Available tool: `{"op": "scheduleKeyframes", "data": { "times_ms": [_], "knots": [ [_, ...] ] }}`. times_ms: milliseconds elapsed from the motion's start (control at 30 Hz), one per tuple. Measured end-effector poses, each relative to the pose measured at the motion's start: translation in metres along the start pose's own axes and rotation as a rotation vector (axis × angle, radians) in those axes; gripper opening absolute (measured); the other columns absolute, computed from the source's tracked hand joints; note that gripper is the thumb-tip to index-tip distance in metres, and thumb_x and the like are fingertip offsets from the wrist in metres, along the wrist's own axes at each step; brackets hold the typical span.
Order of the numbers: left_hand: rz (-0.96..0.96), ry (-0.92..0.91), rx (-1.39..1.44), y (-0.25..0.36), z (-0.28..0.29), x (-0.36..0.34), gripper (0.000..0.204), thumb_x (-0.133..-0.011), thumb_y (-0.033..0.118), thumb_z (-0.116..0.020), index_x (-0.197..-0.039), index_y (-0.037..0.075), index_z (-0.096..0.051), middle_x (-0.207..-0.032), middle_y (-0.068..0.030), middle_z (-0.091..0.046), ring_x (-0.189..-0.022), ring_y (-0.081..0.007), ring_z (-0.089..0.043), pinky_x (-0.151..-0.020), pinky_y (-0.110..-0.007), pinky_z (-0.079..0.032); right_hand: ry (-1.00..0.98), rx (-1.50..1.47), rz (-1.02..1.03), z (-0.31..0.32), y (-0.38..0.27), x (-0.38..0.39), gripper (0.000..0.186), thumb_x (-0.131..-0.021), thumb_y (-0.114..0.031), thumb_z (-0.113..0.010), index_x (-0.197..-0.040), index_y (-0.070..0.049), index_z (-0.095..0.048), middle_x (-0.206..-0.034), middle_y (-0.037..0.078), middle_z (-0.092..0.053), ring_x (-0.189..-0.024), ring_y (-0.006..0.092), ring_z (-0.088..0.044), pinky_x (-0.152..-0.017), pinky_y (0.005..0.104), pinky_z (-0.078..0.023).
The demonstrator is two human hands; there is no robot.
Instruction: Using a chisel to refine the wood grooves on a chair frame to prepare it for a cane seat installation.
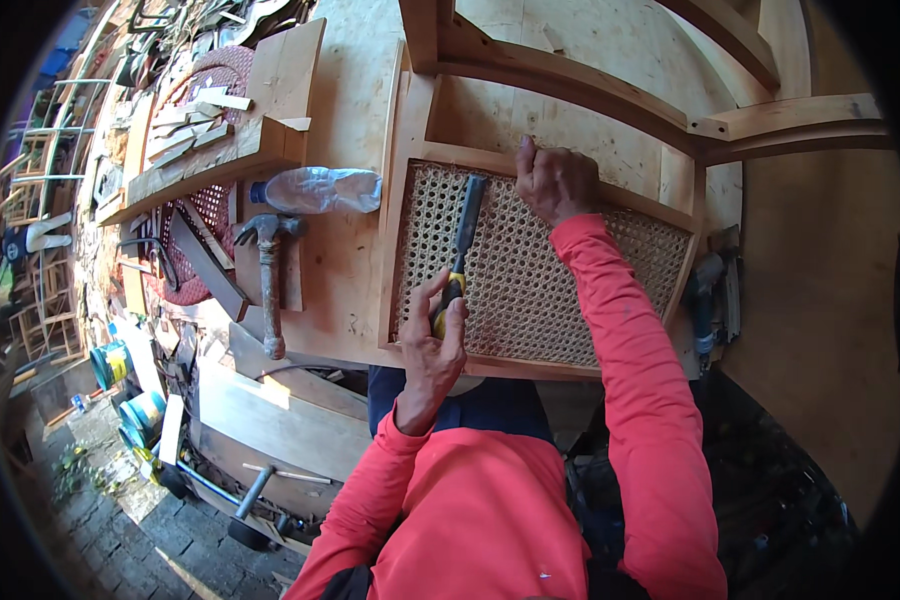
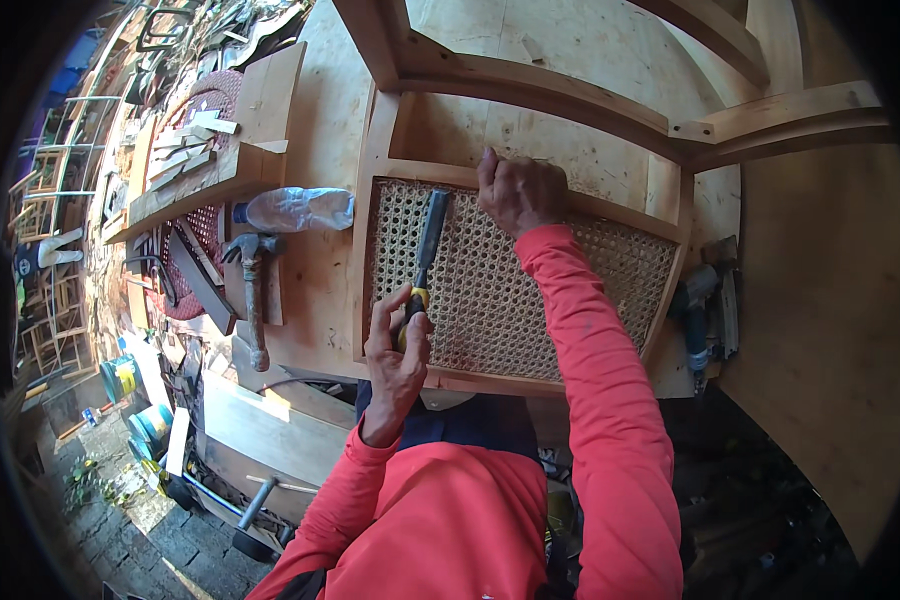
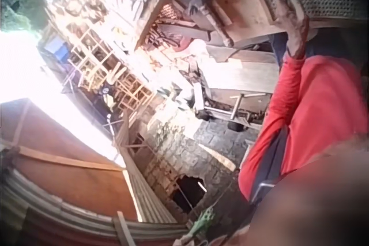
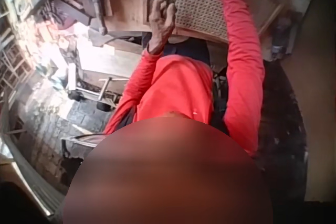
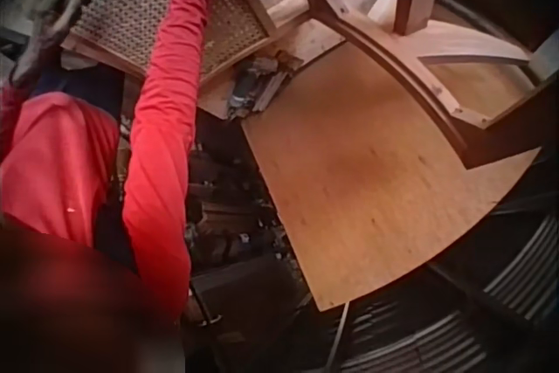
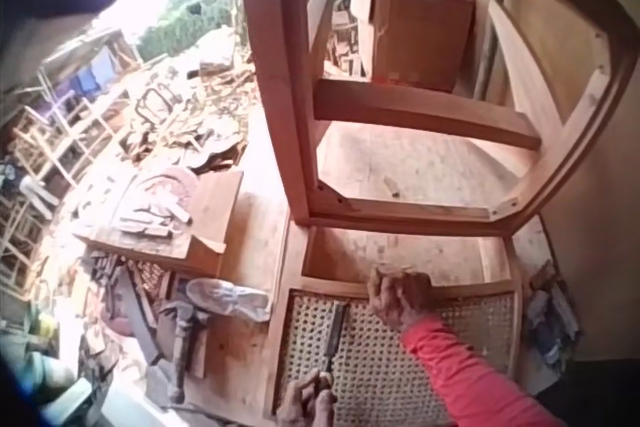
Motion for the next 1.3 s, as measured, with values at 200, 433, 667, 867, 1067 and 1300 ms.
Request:
{"op": "scheduleKeyframes", "data": {
  "times_ms": [200,433,667,867,1067,1300],
  "knots": [
    [0.018,-0.013,0.096,-0.006,-0.007,0.003,0.041,-0.107,0.003,-0.055,-0.147,0.008,-0.05,-0.091,0.0002,-0.063,-0.062,-0.001,-0.047,-0.056,-0.017,-0.039,0.028,0.01,0.009,-0.001,0.003,0.002,0.058,-0.103,-0.036,-0.054,-0.056,-0.005,-0.068,-0.061,0.022,-0.067,-0.057,0.0412,-0.069,-0.061,0.0526,-0.058],
    [-0.006,0.005,0.064,-0.003,-0.009,0.001,0.04,-0.107,0.006,-0.056,-0.146,0.008,-0.05,-0.09,0.0006,-0.063,-0.063,-0.0012,-0.048,-0.056,-0.018,-0.04,0.045,-0.01,0.029,0.0,0.001,0.001,0.059,-0.103,-0.035,-0.055,-0.054,-0.006,-0.066,-0.058,0.022,-0.065,-0.053,0.0394,-0.068,-0.057,0.0509,-0.057],
    [0.089,0.017,0.0,0.027,-0.018,-0.006,0.034,-0.105,0.003,-0.058,-0.138,0.004,-0.053,-0.09,-0.0049,-0.067,-0.07,-0.0072,-0.057,-0.062,-0.024,-0.046,0.078,-0.001,0.064,-0.002,0.004,-0.002,0.06,-0.104,-0.035,-0.054,-0.053,-0.006,-0.066,-0.057,0.022,-0.065,-0.052,0.0393,-0.068,-0.056,0.0509,-0.056],
    [0.263,-0.03,0.398,0.022,-0.015,-0.005,0.035,-0.108,0.011,-0.058,-0.141,0.01,-0.048,-0.084,-0.0021,-0.059,-0.056,-0.0036,-0.047,-0.048,-0.019,-0.039,0.03,0.01,0.044,0.0,-0.002,0.0,0.06,-0.104,-0.036,-0.053,-0.054,-0.006,-0.066,-0.058,0.022,-0.065,-0.053,0.04,-0.068,-0.057,0.0516,-0.057],
    [-0.018,0.042,0.511,0.073,0.035,-0.011,0.038,-0.112,0.019,-0.051,-0.148,0.011,-0.043,-0.085,-0.0049,-0.059,-0.05,-0.0041,-0.042,-0.044,-0.019,-0.034,-0.004,0.006,0.009,0.004,0.0,0.002,0.06,-0.104,-0.037,-0.052,-0.056,-0.005,-0.068,-0.061,0.023,-0.067,-0.057,0.0416,-0.069,-0.061,0.053,-0.058],
    [0.088,-0.027,0.151,0.024,0.015,0.004,0.037,-0.107,0.008,-0.059,-0.143,0.006,-0.052,-0.087,-0.0025,-0.066,-0.067,-0.0049,-0.055,-0.059,-0.022,-0.045,0.01,0.025,-0.001,-0.002,0.0,0.001,0.06,-0.104,-0.038,-0.053,-0.057,-0.005,-0.068,-0.063,0.023,-0.068,-0.059,0.0417,-0.07,-0.062,0.0528,-0.059]
  ]
}}
Point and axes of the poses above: each hand's wrist, its own x-axis away from the middle knuckle, its own z-axis out of the back of the hand, y = z × x, the point moved 1 cm from there along -x, towards the middle knuckle
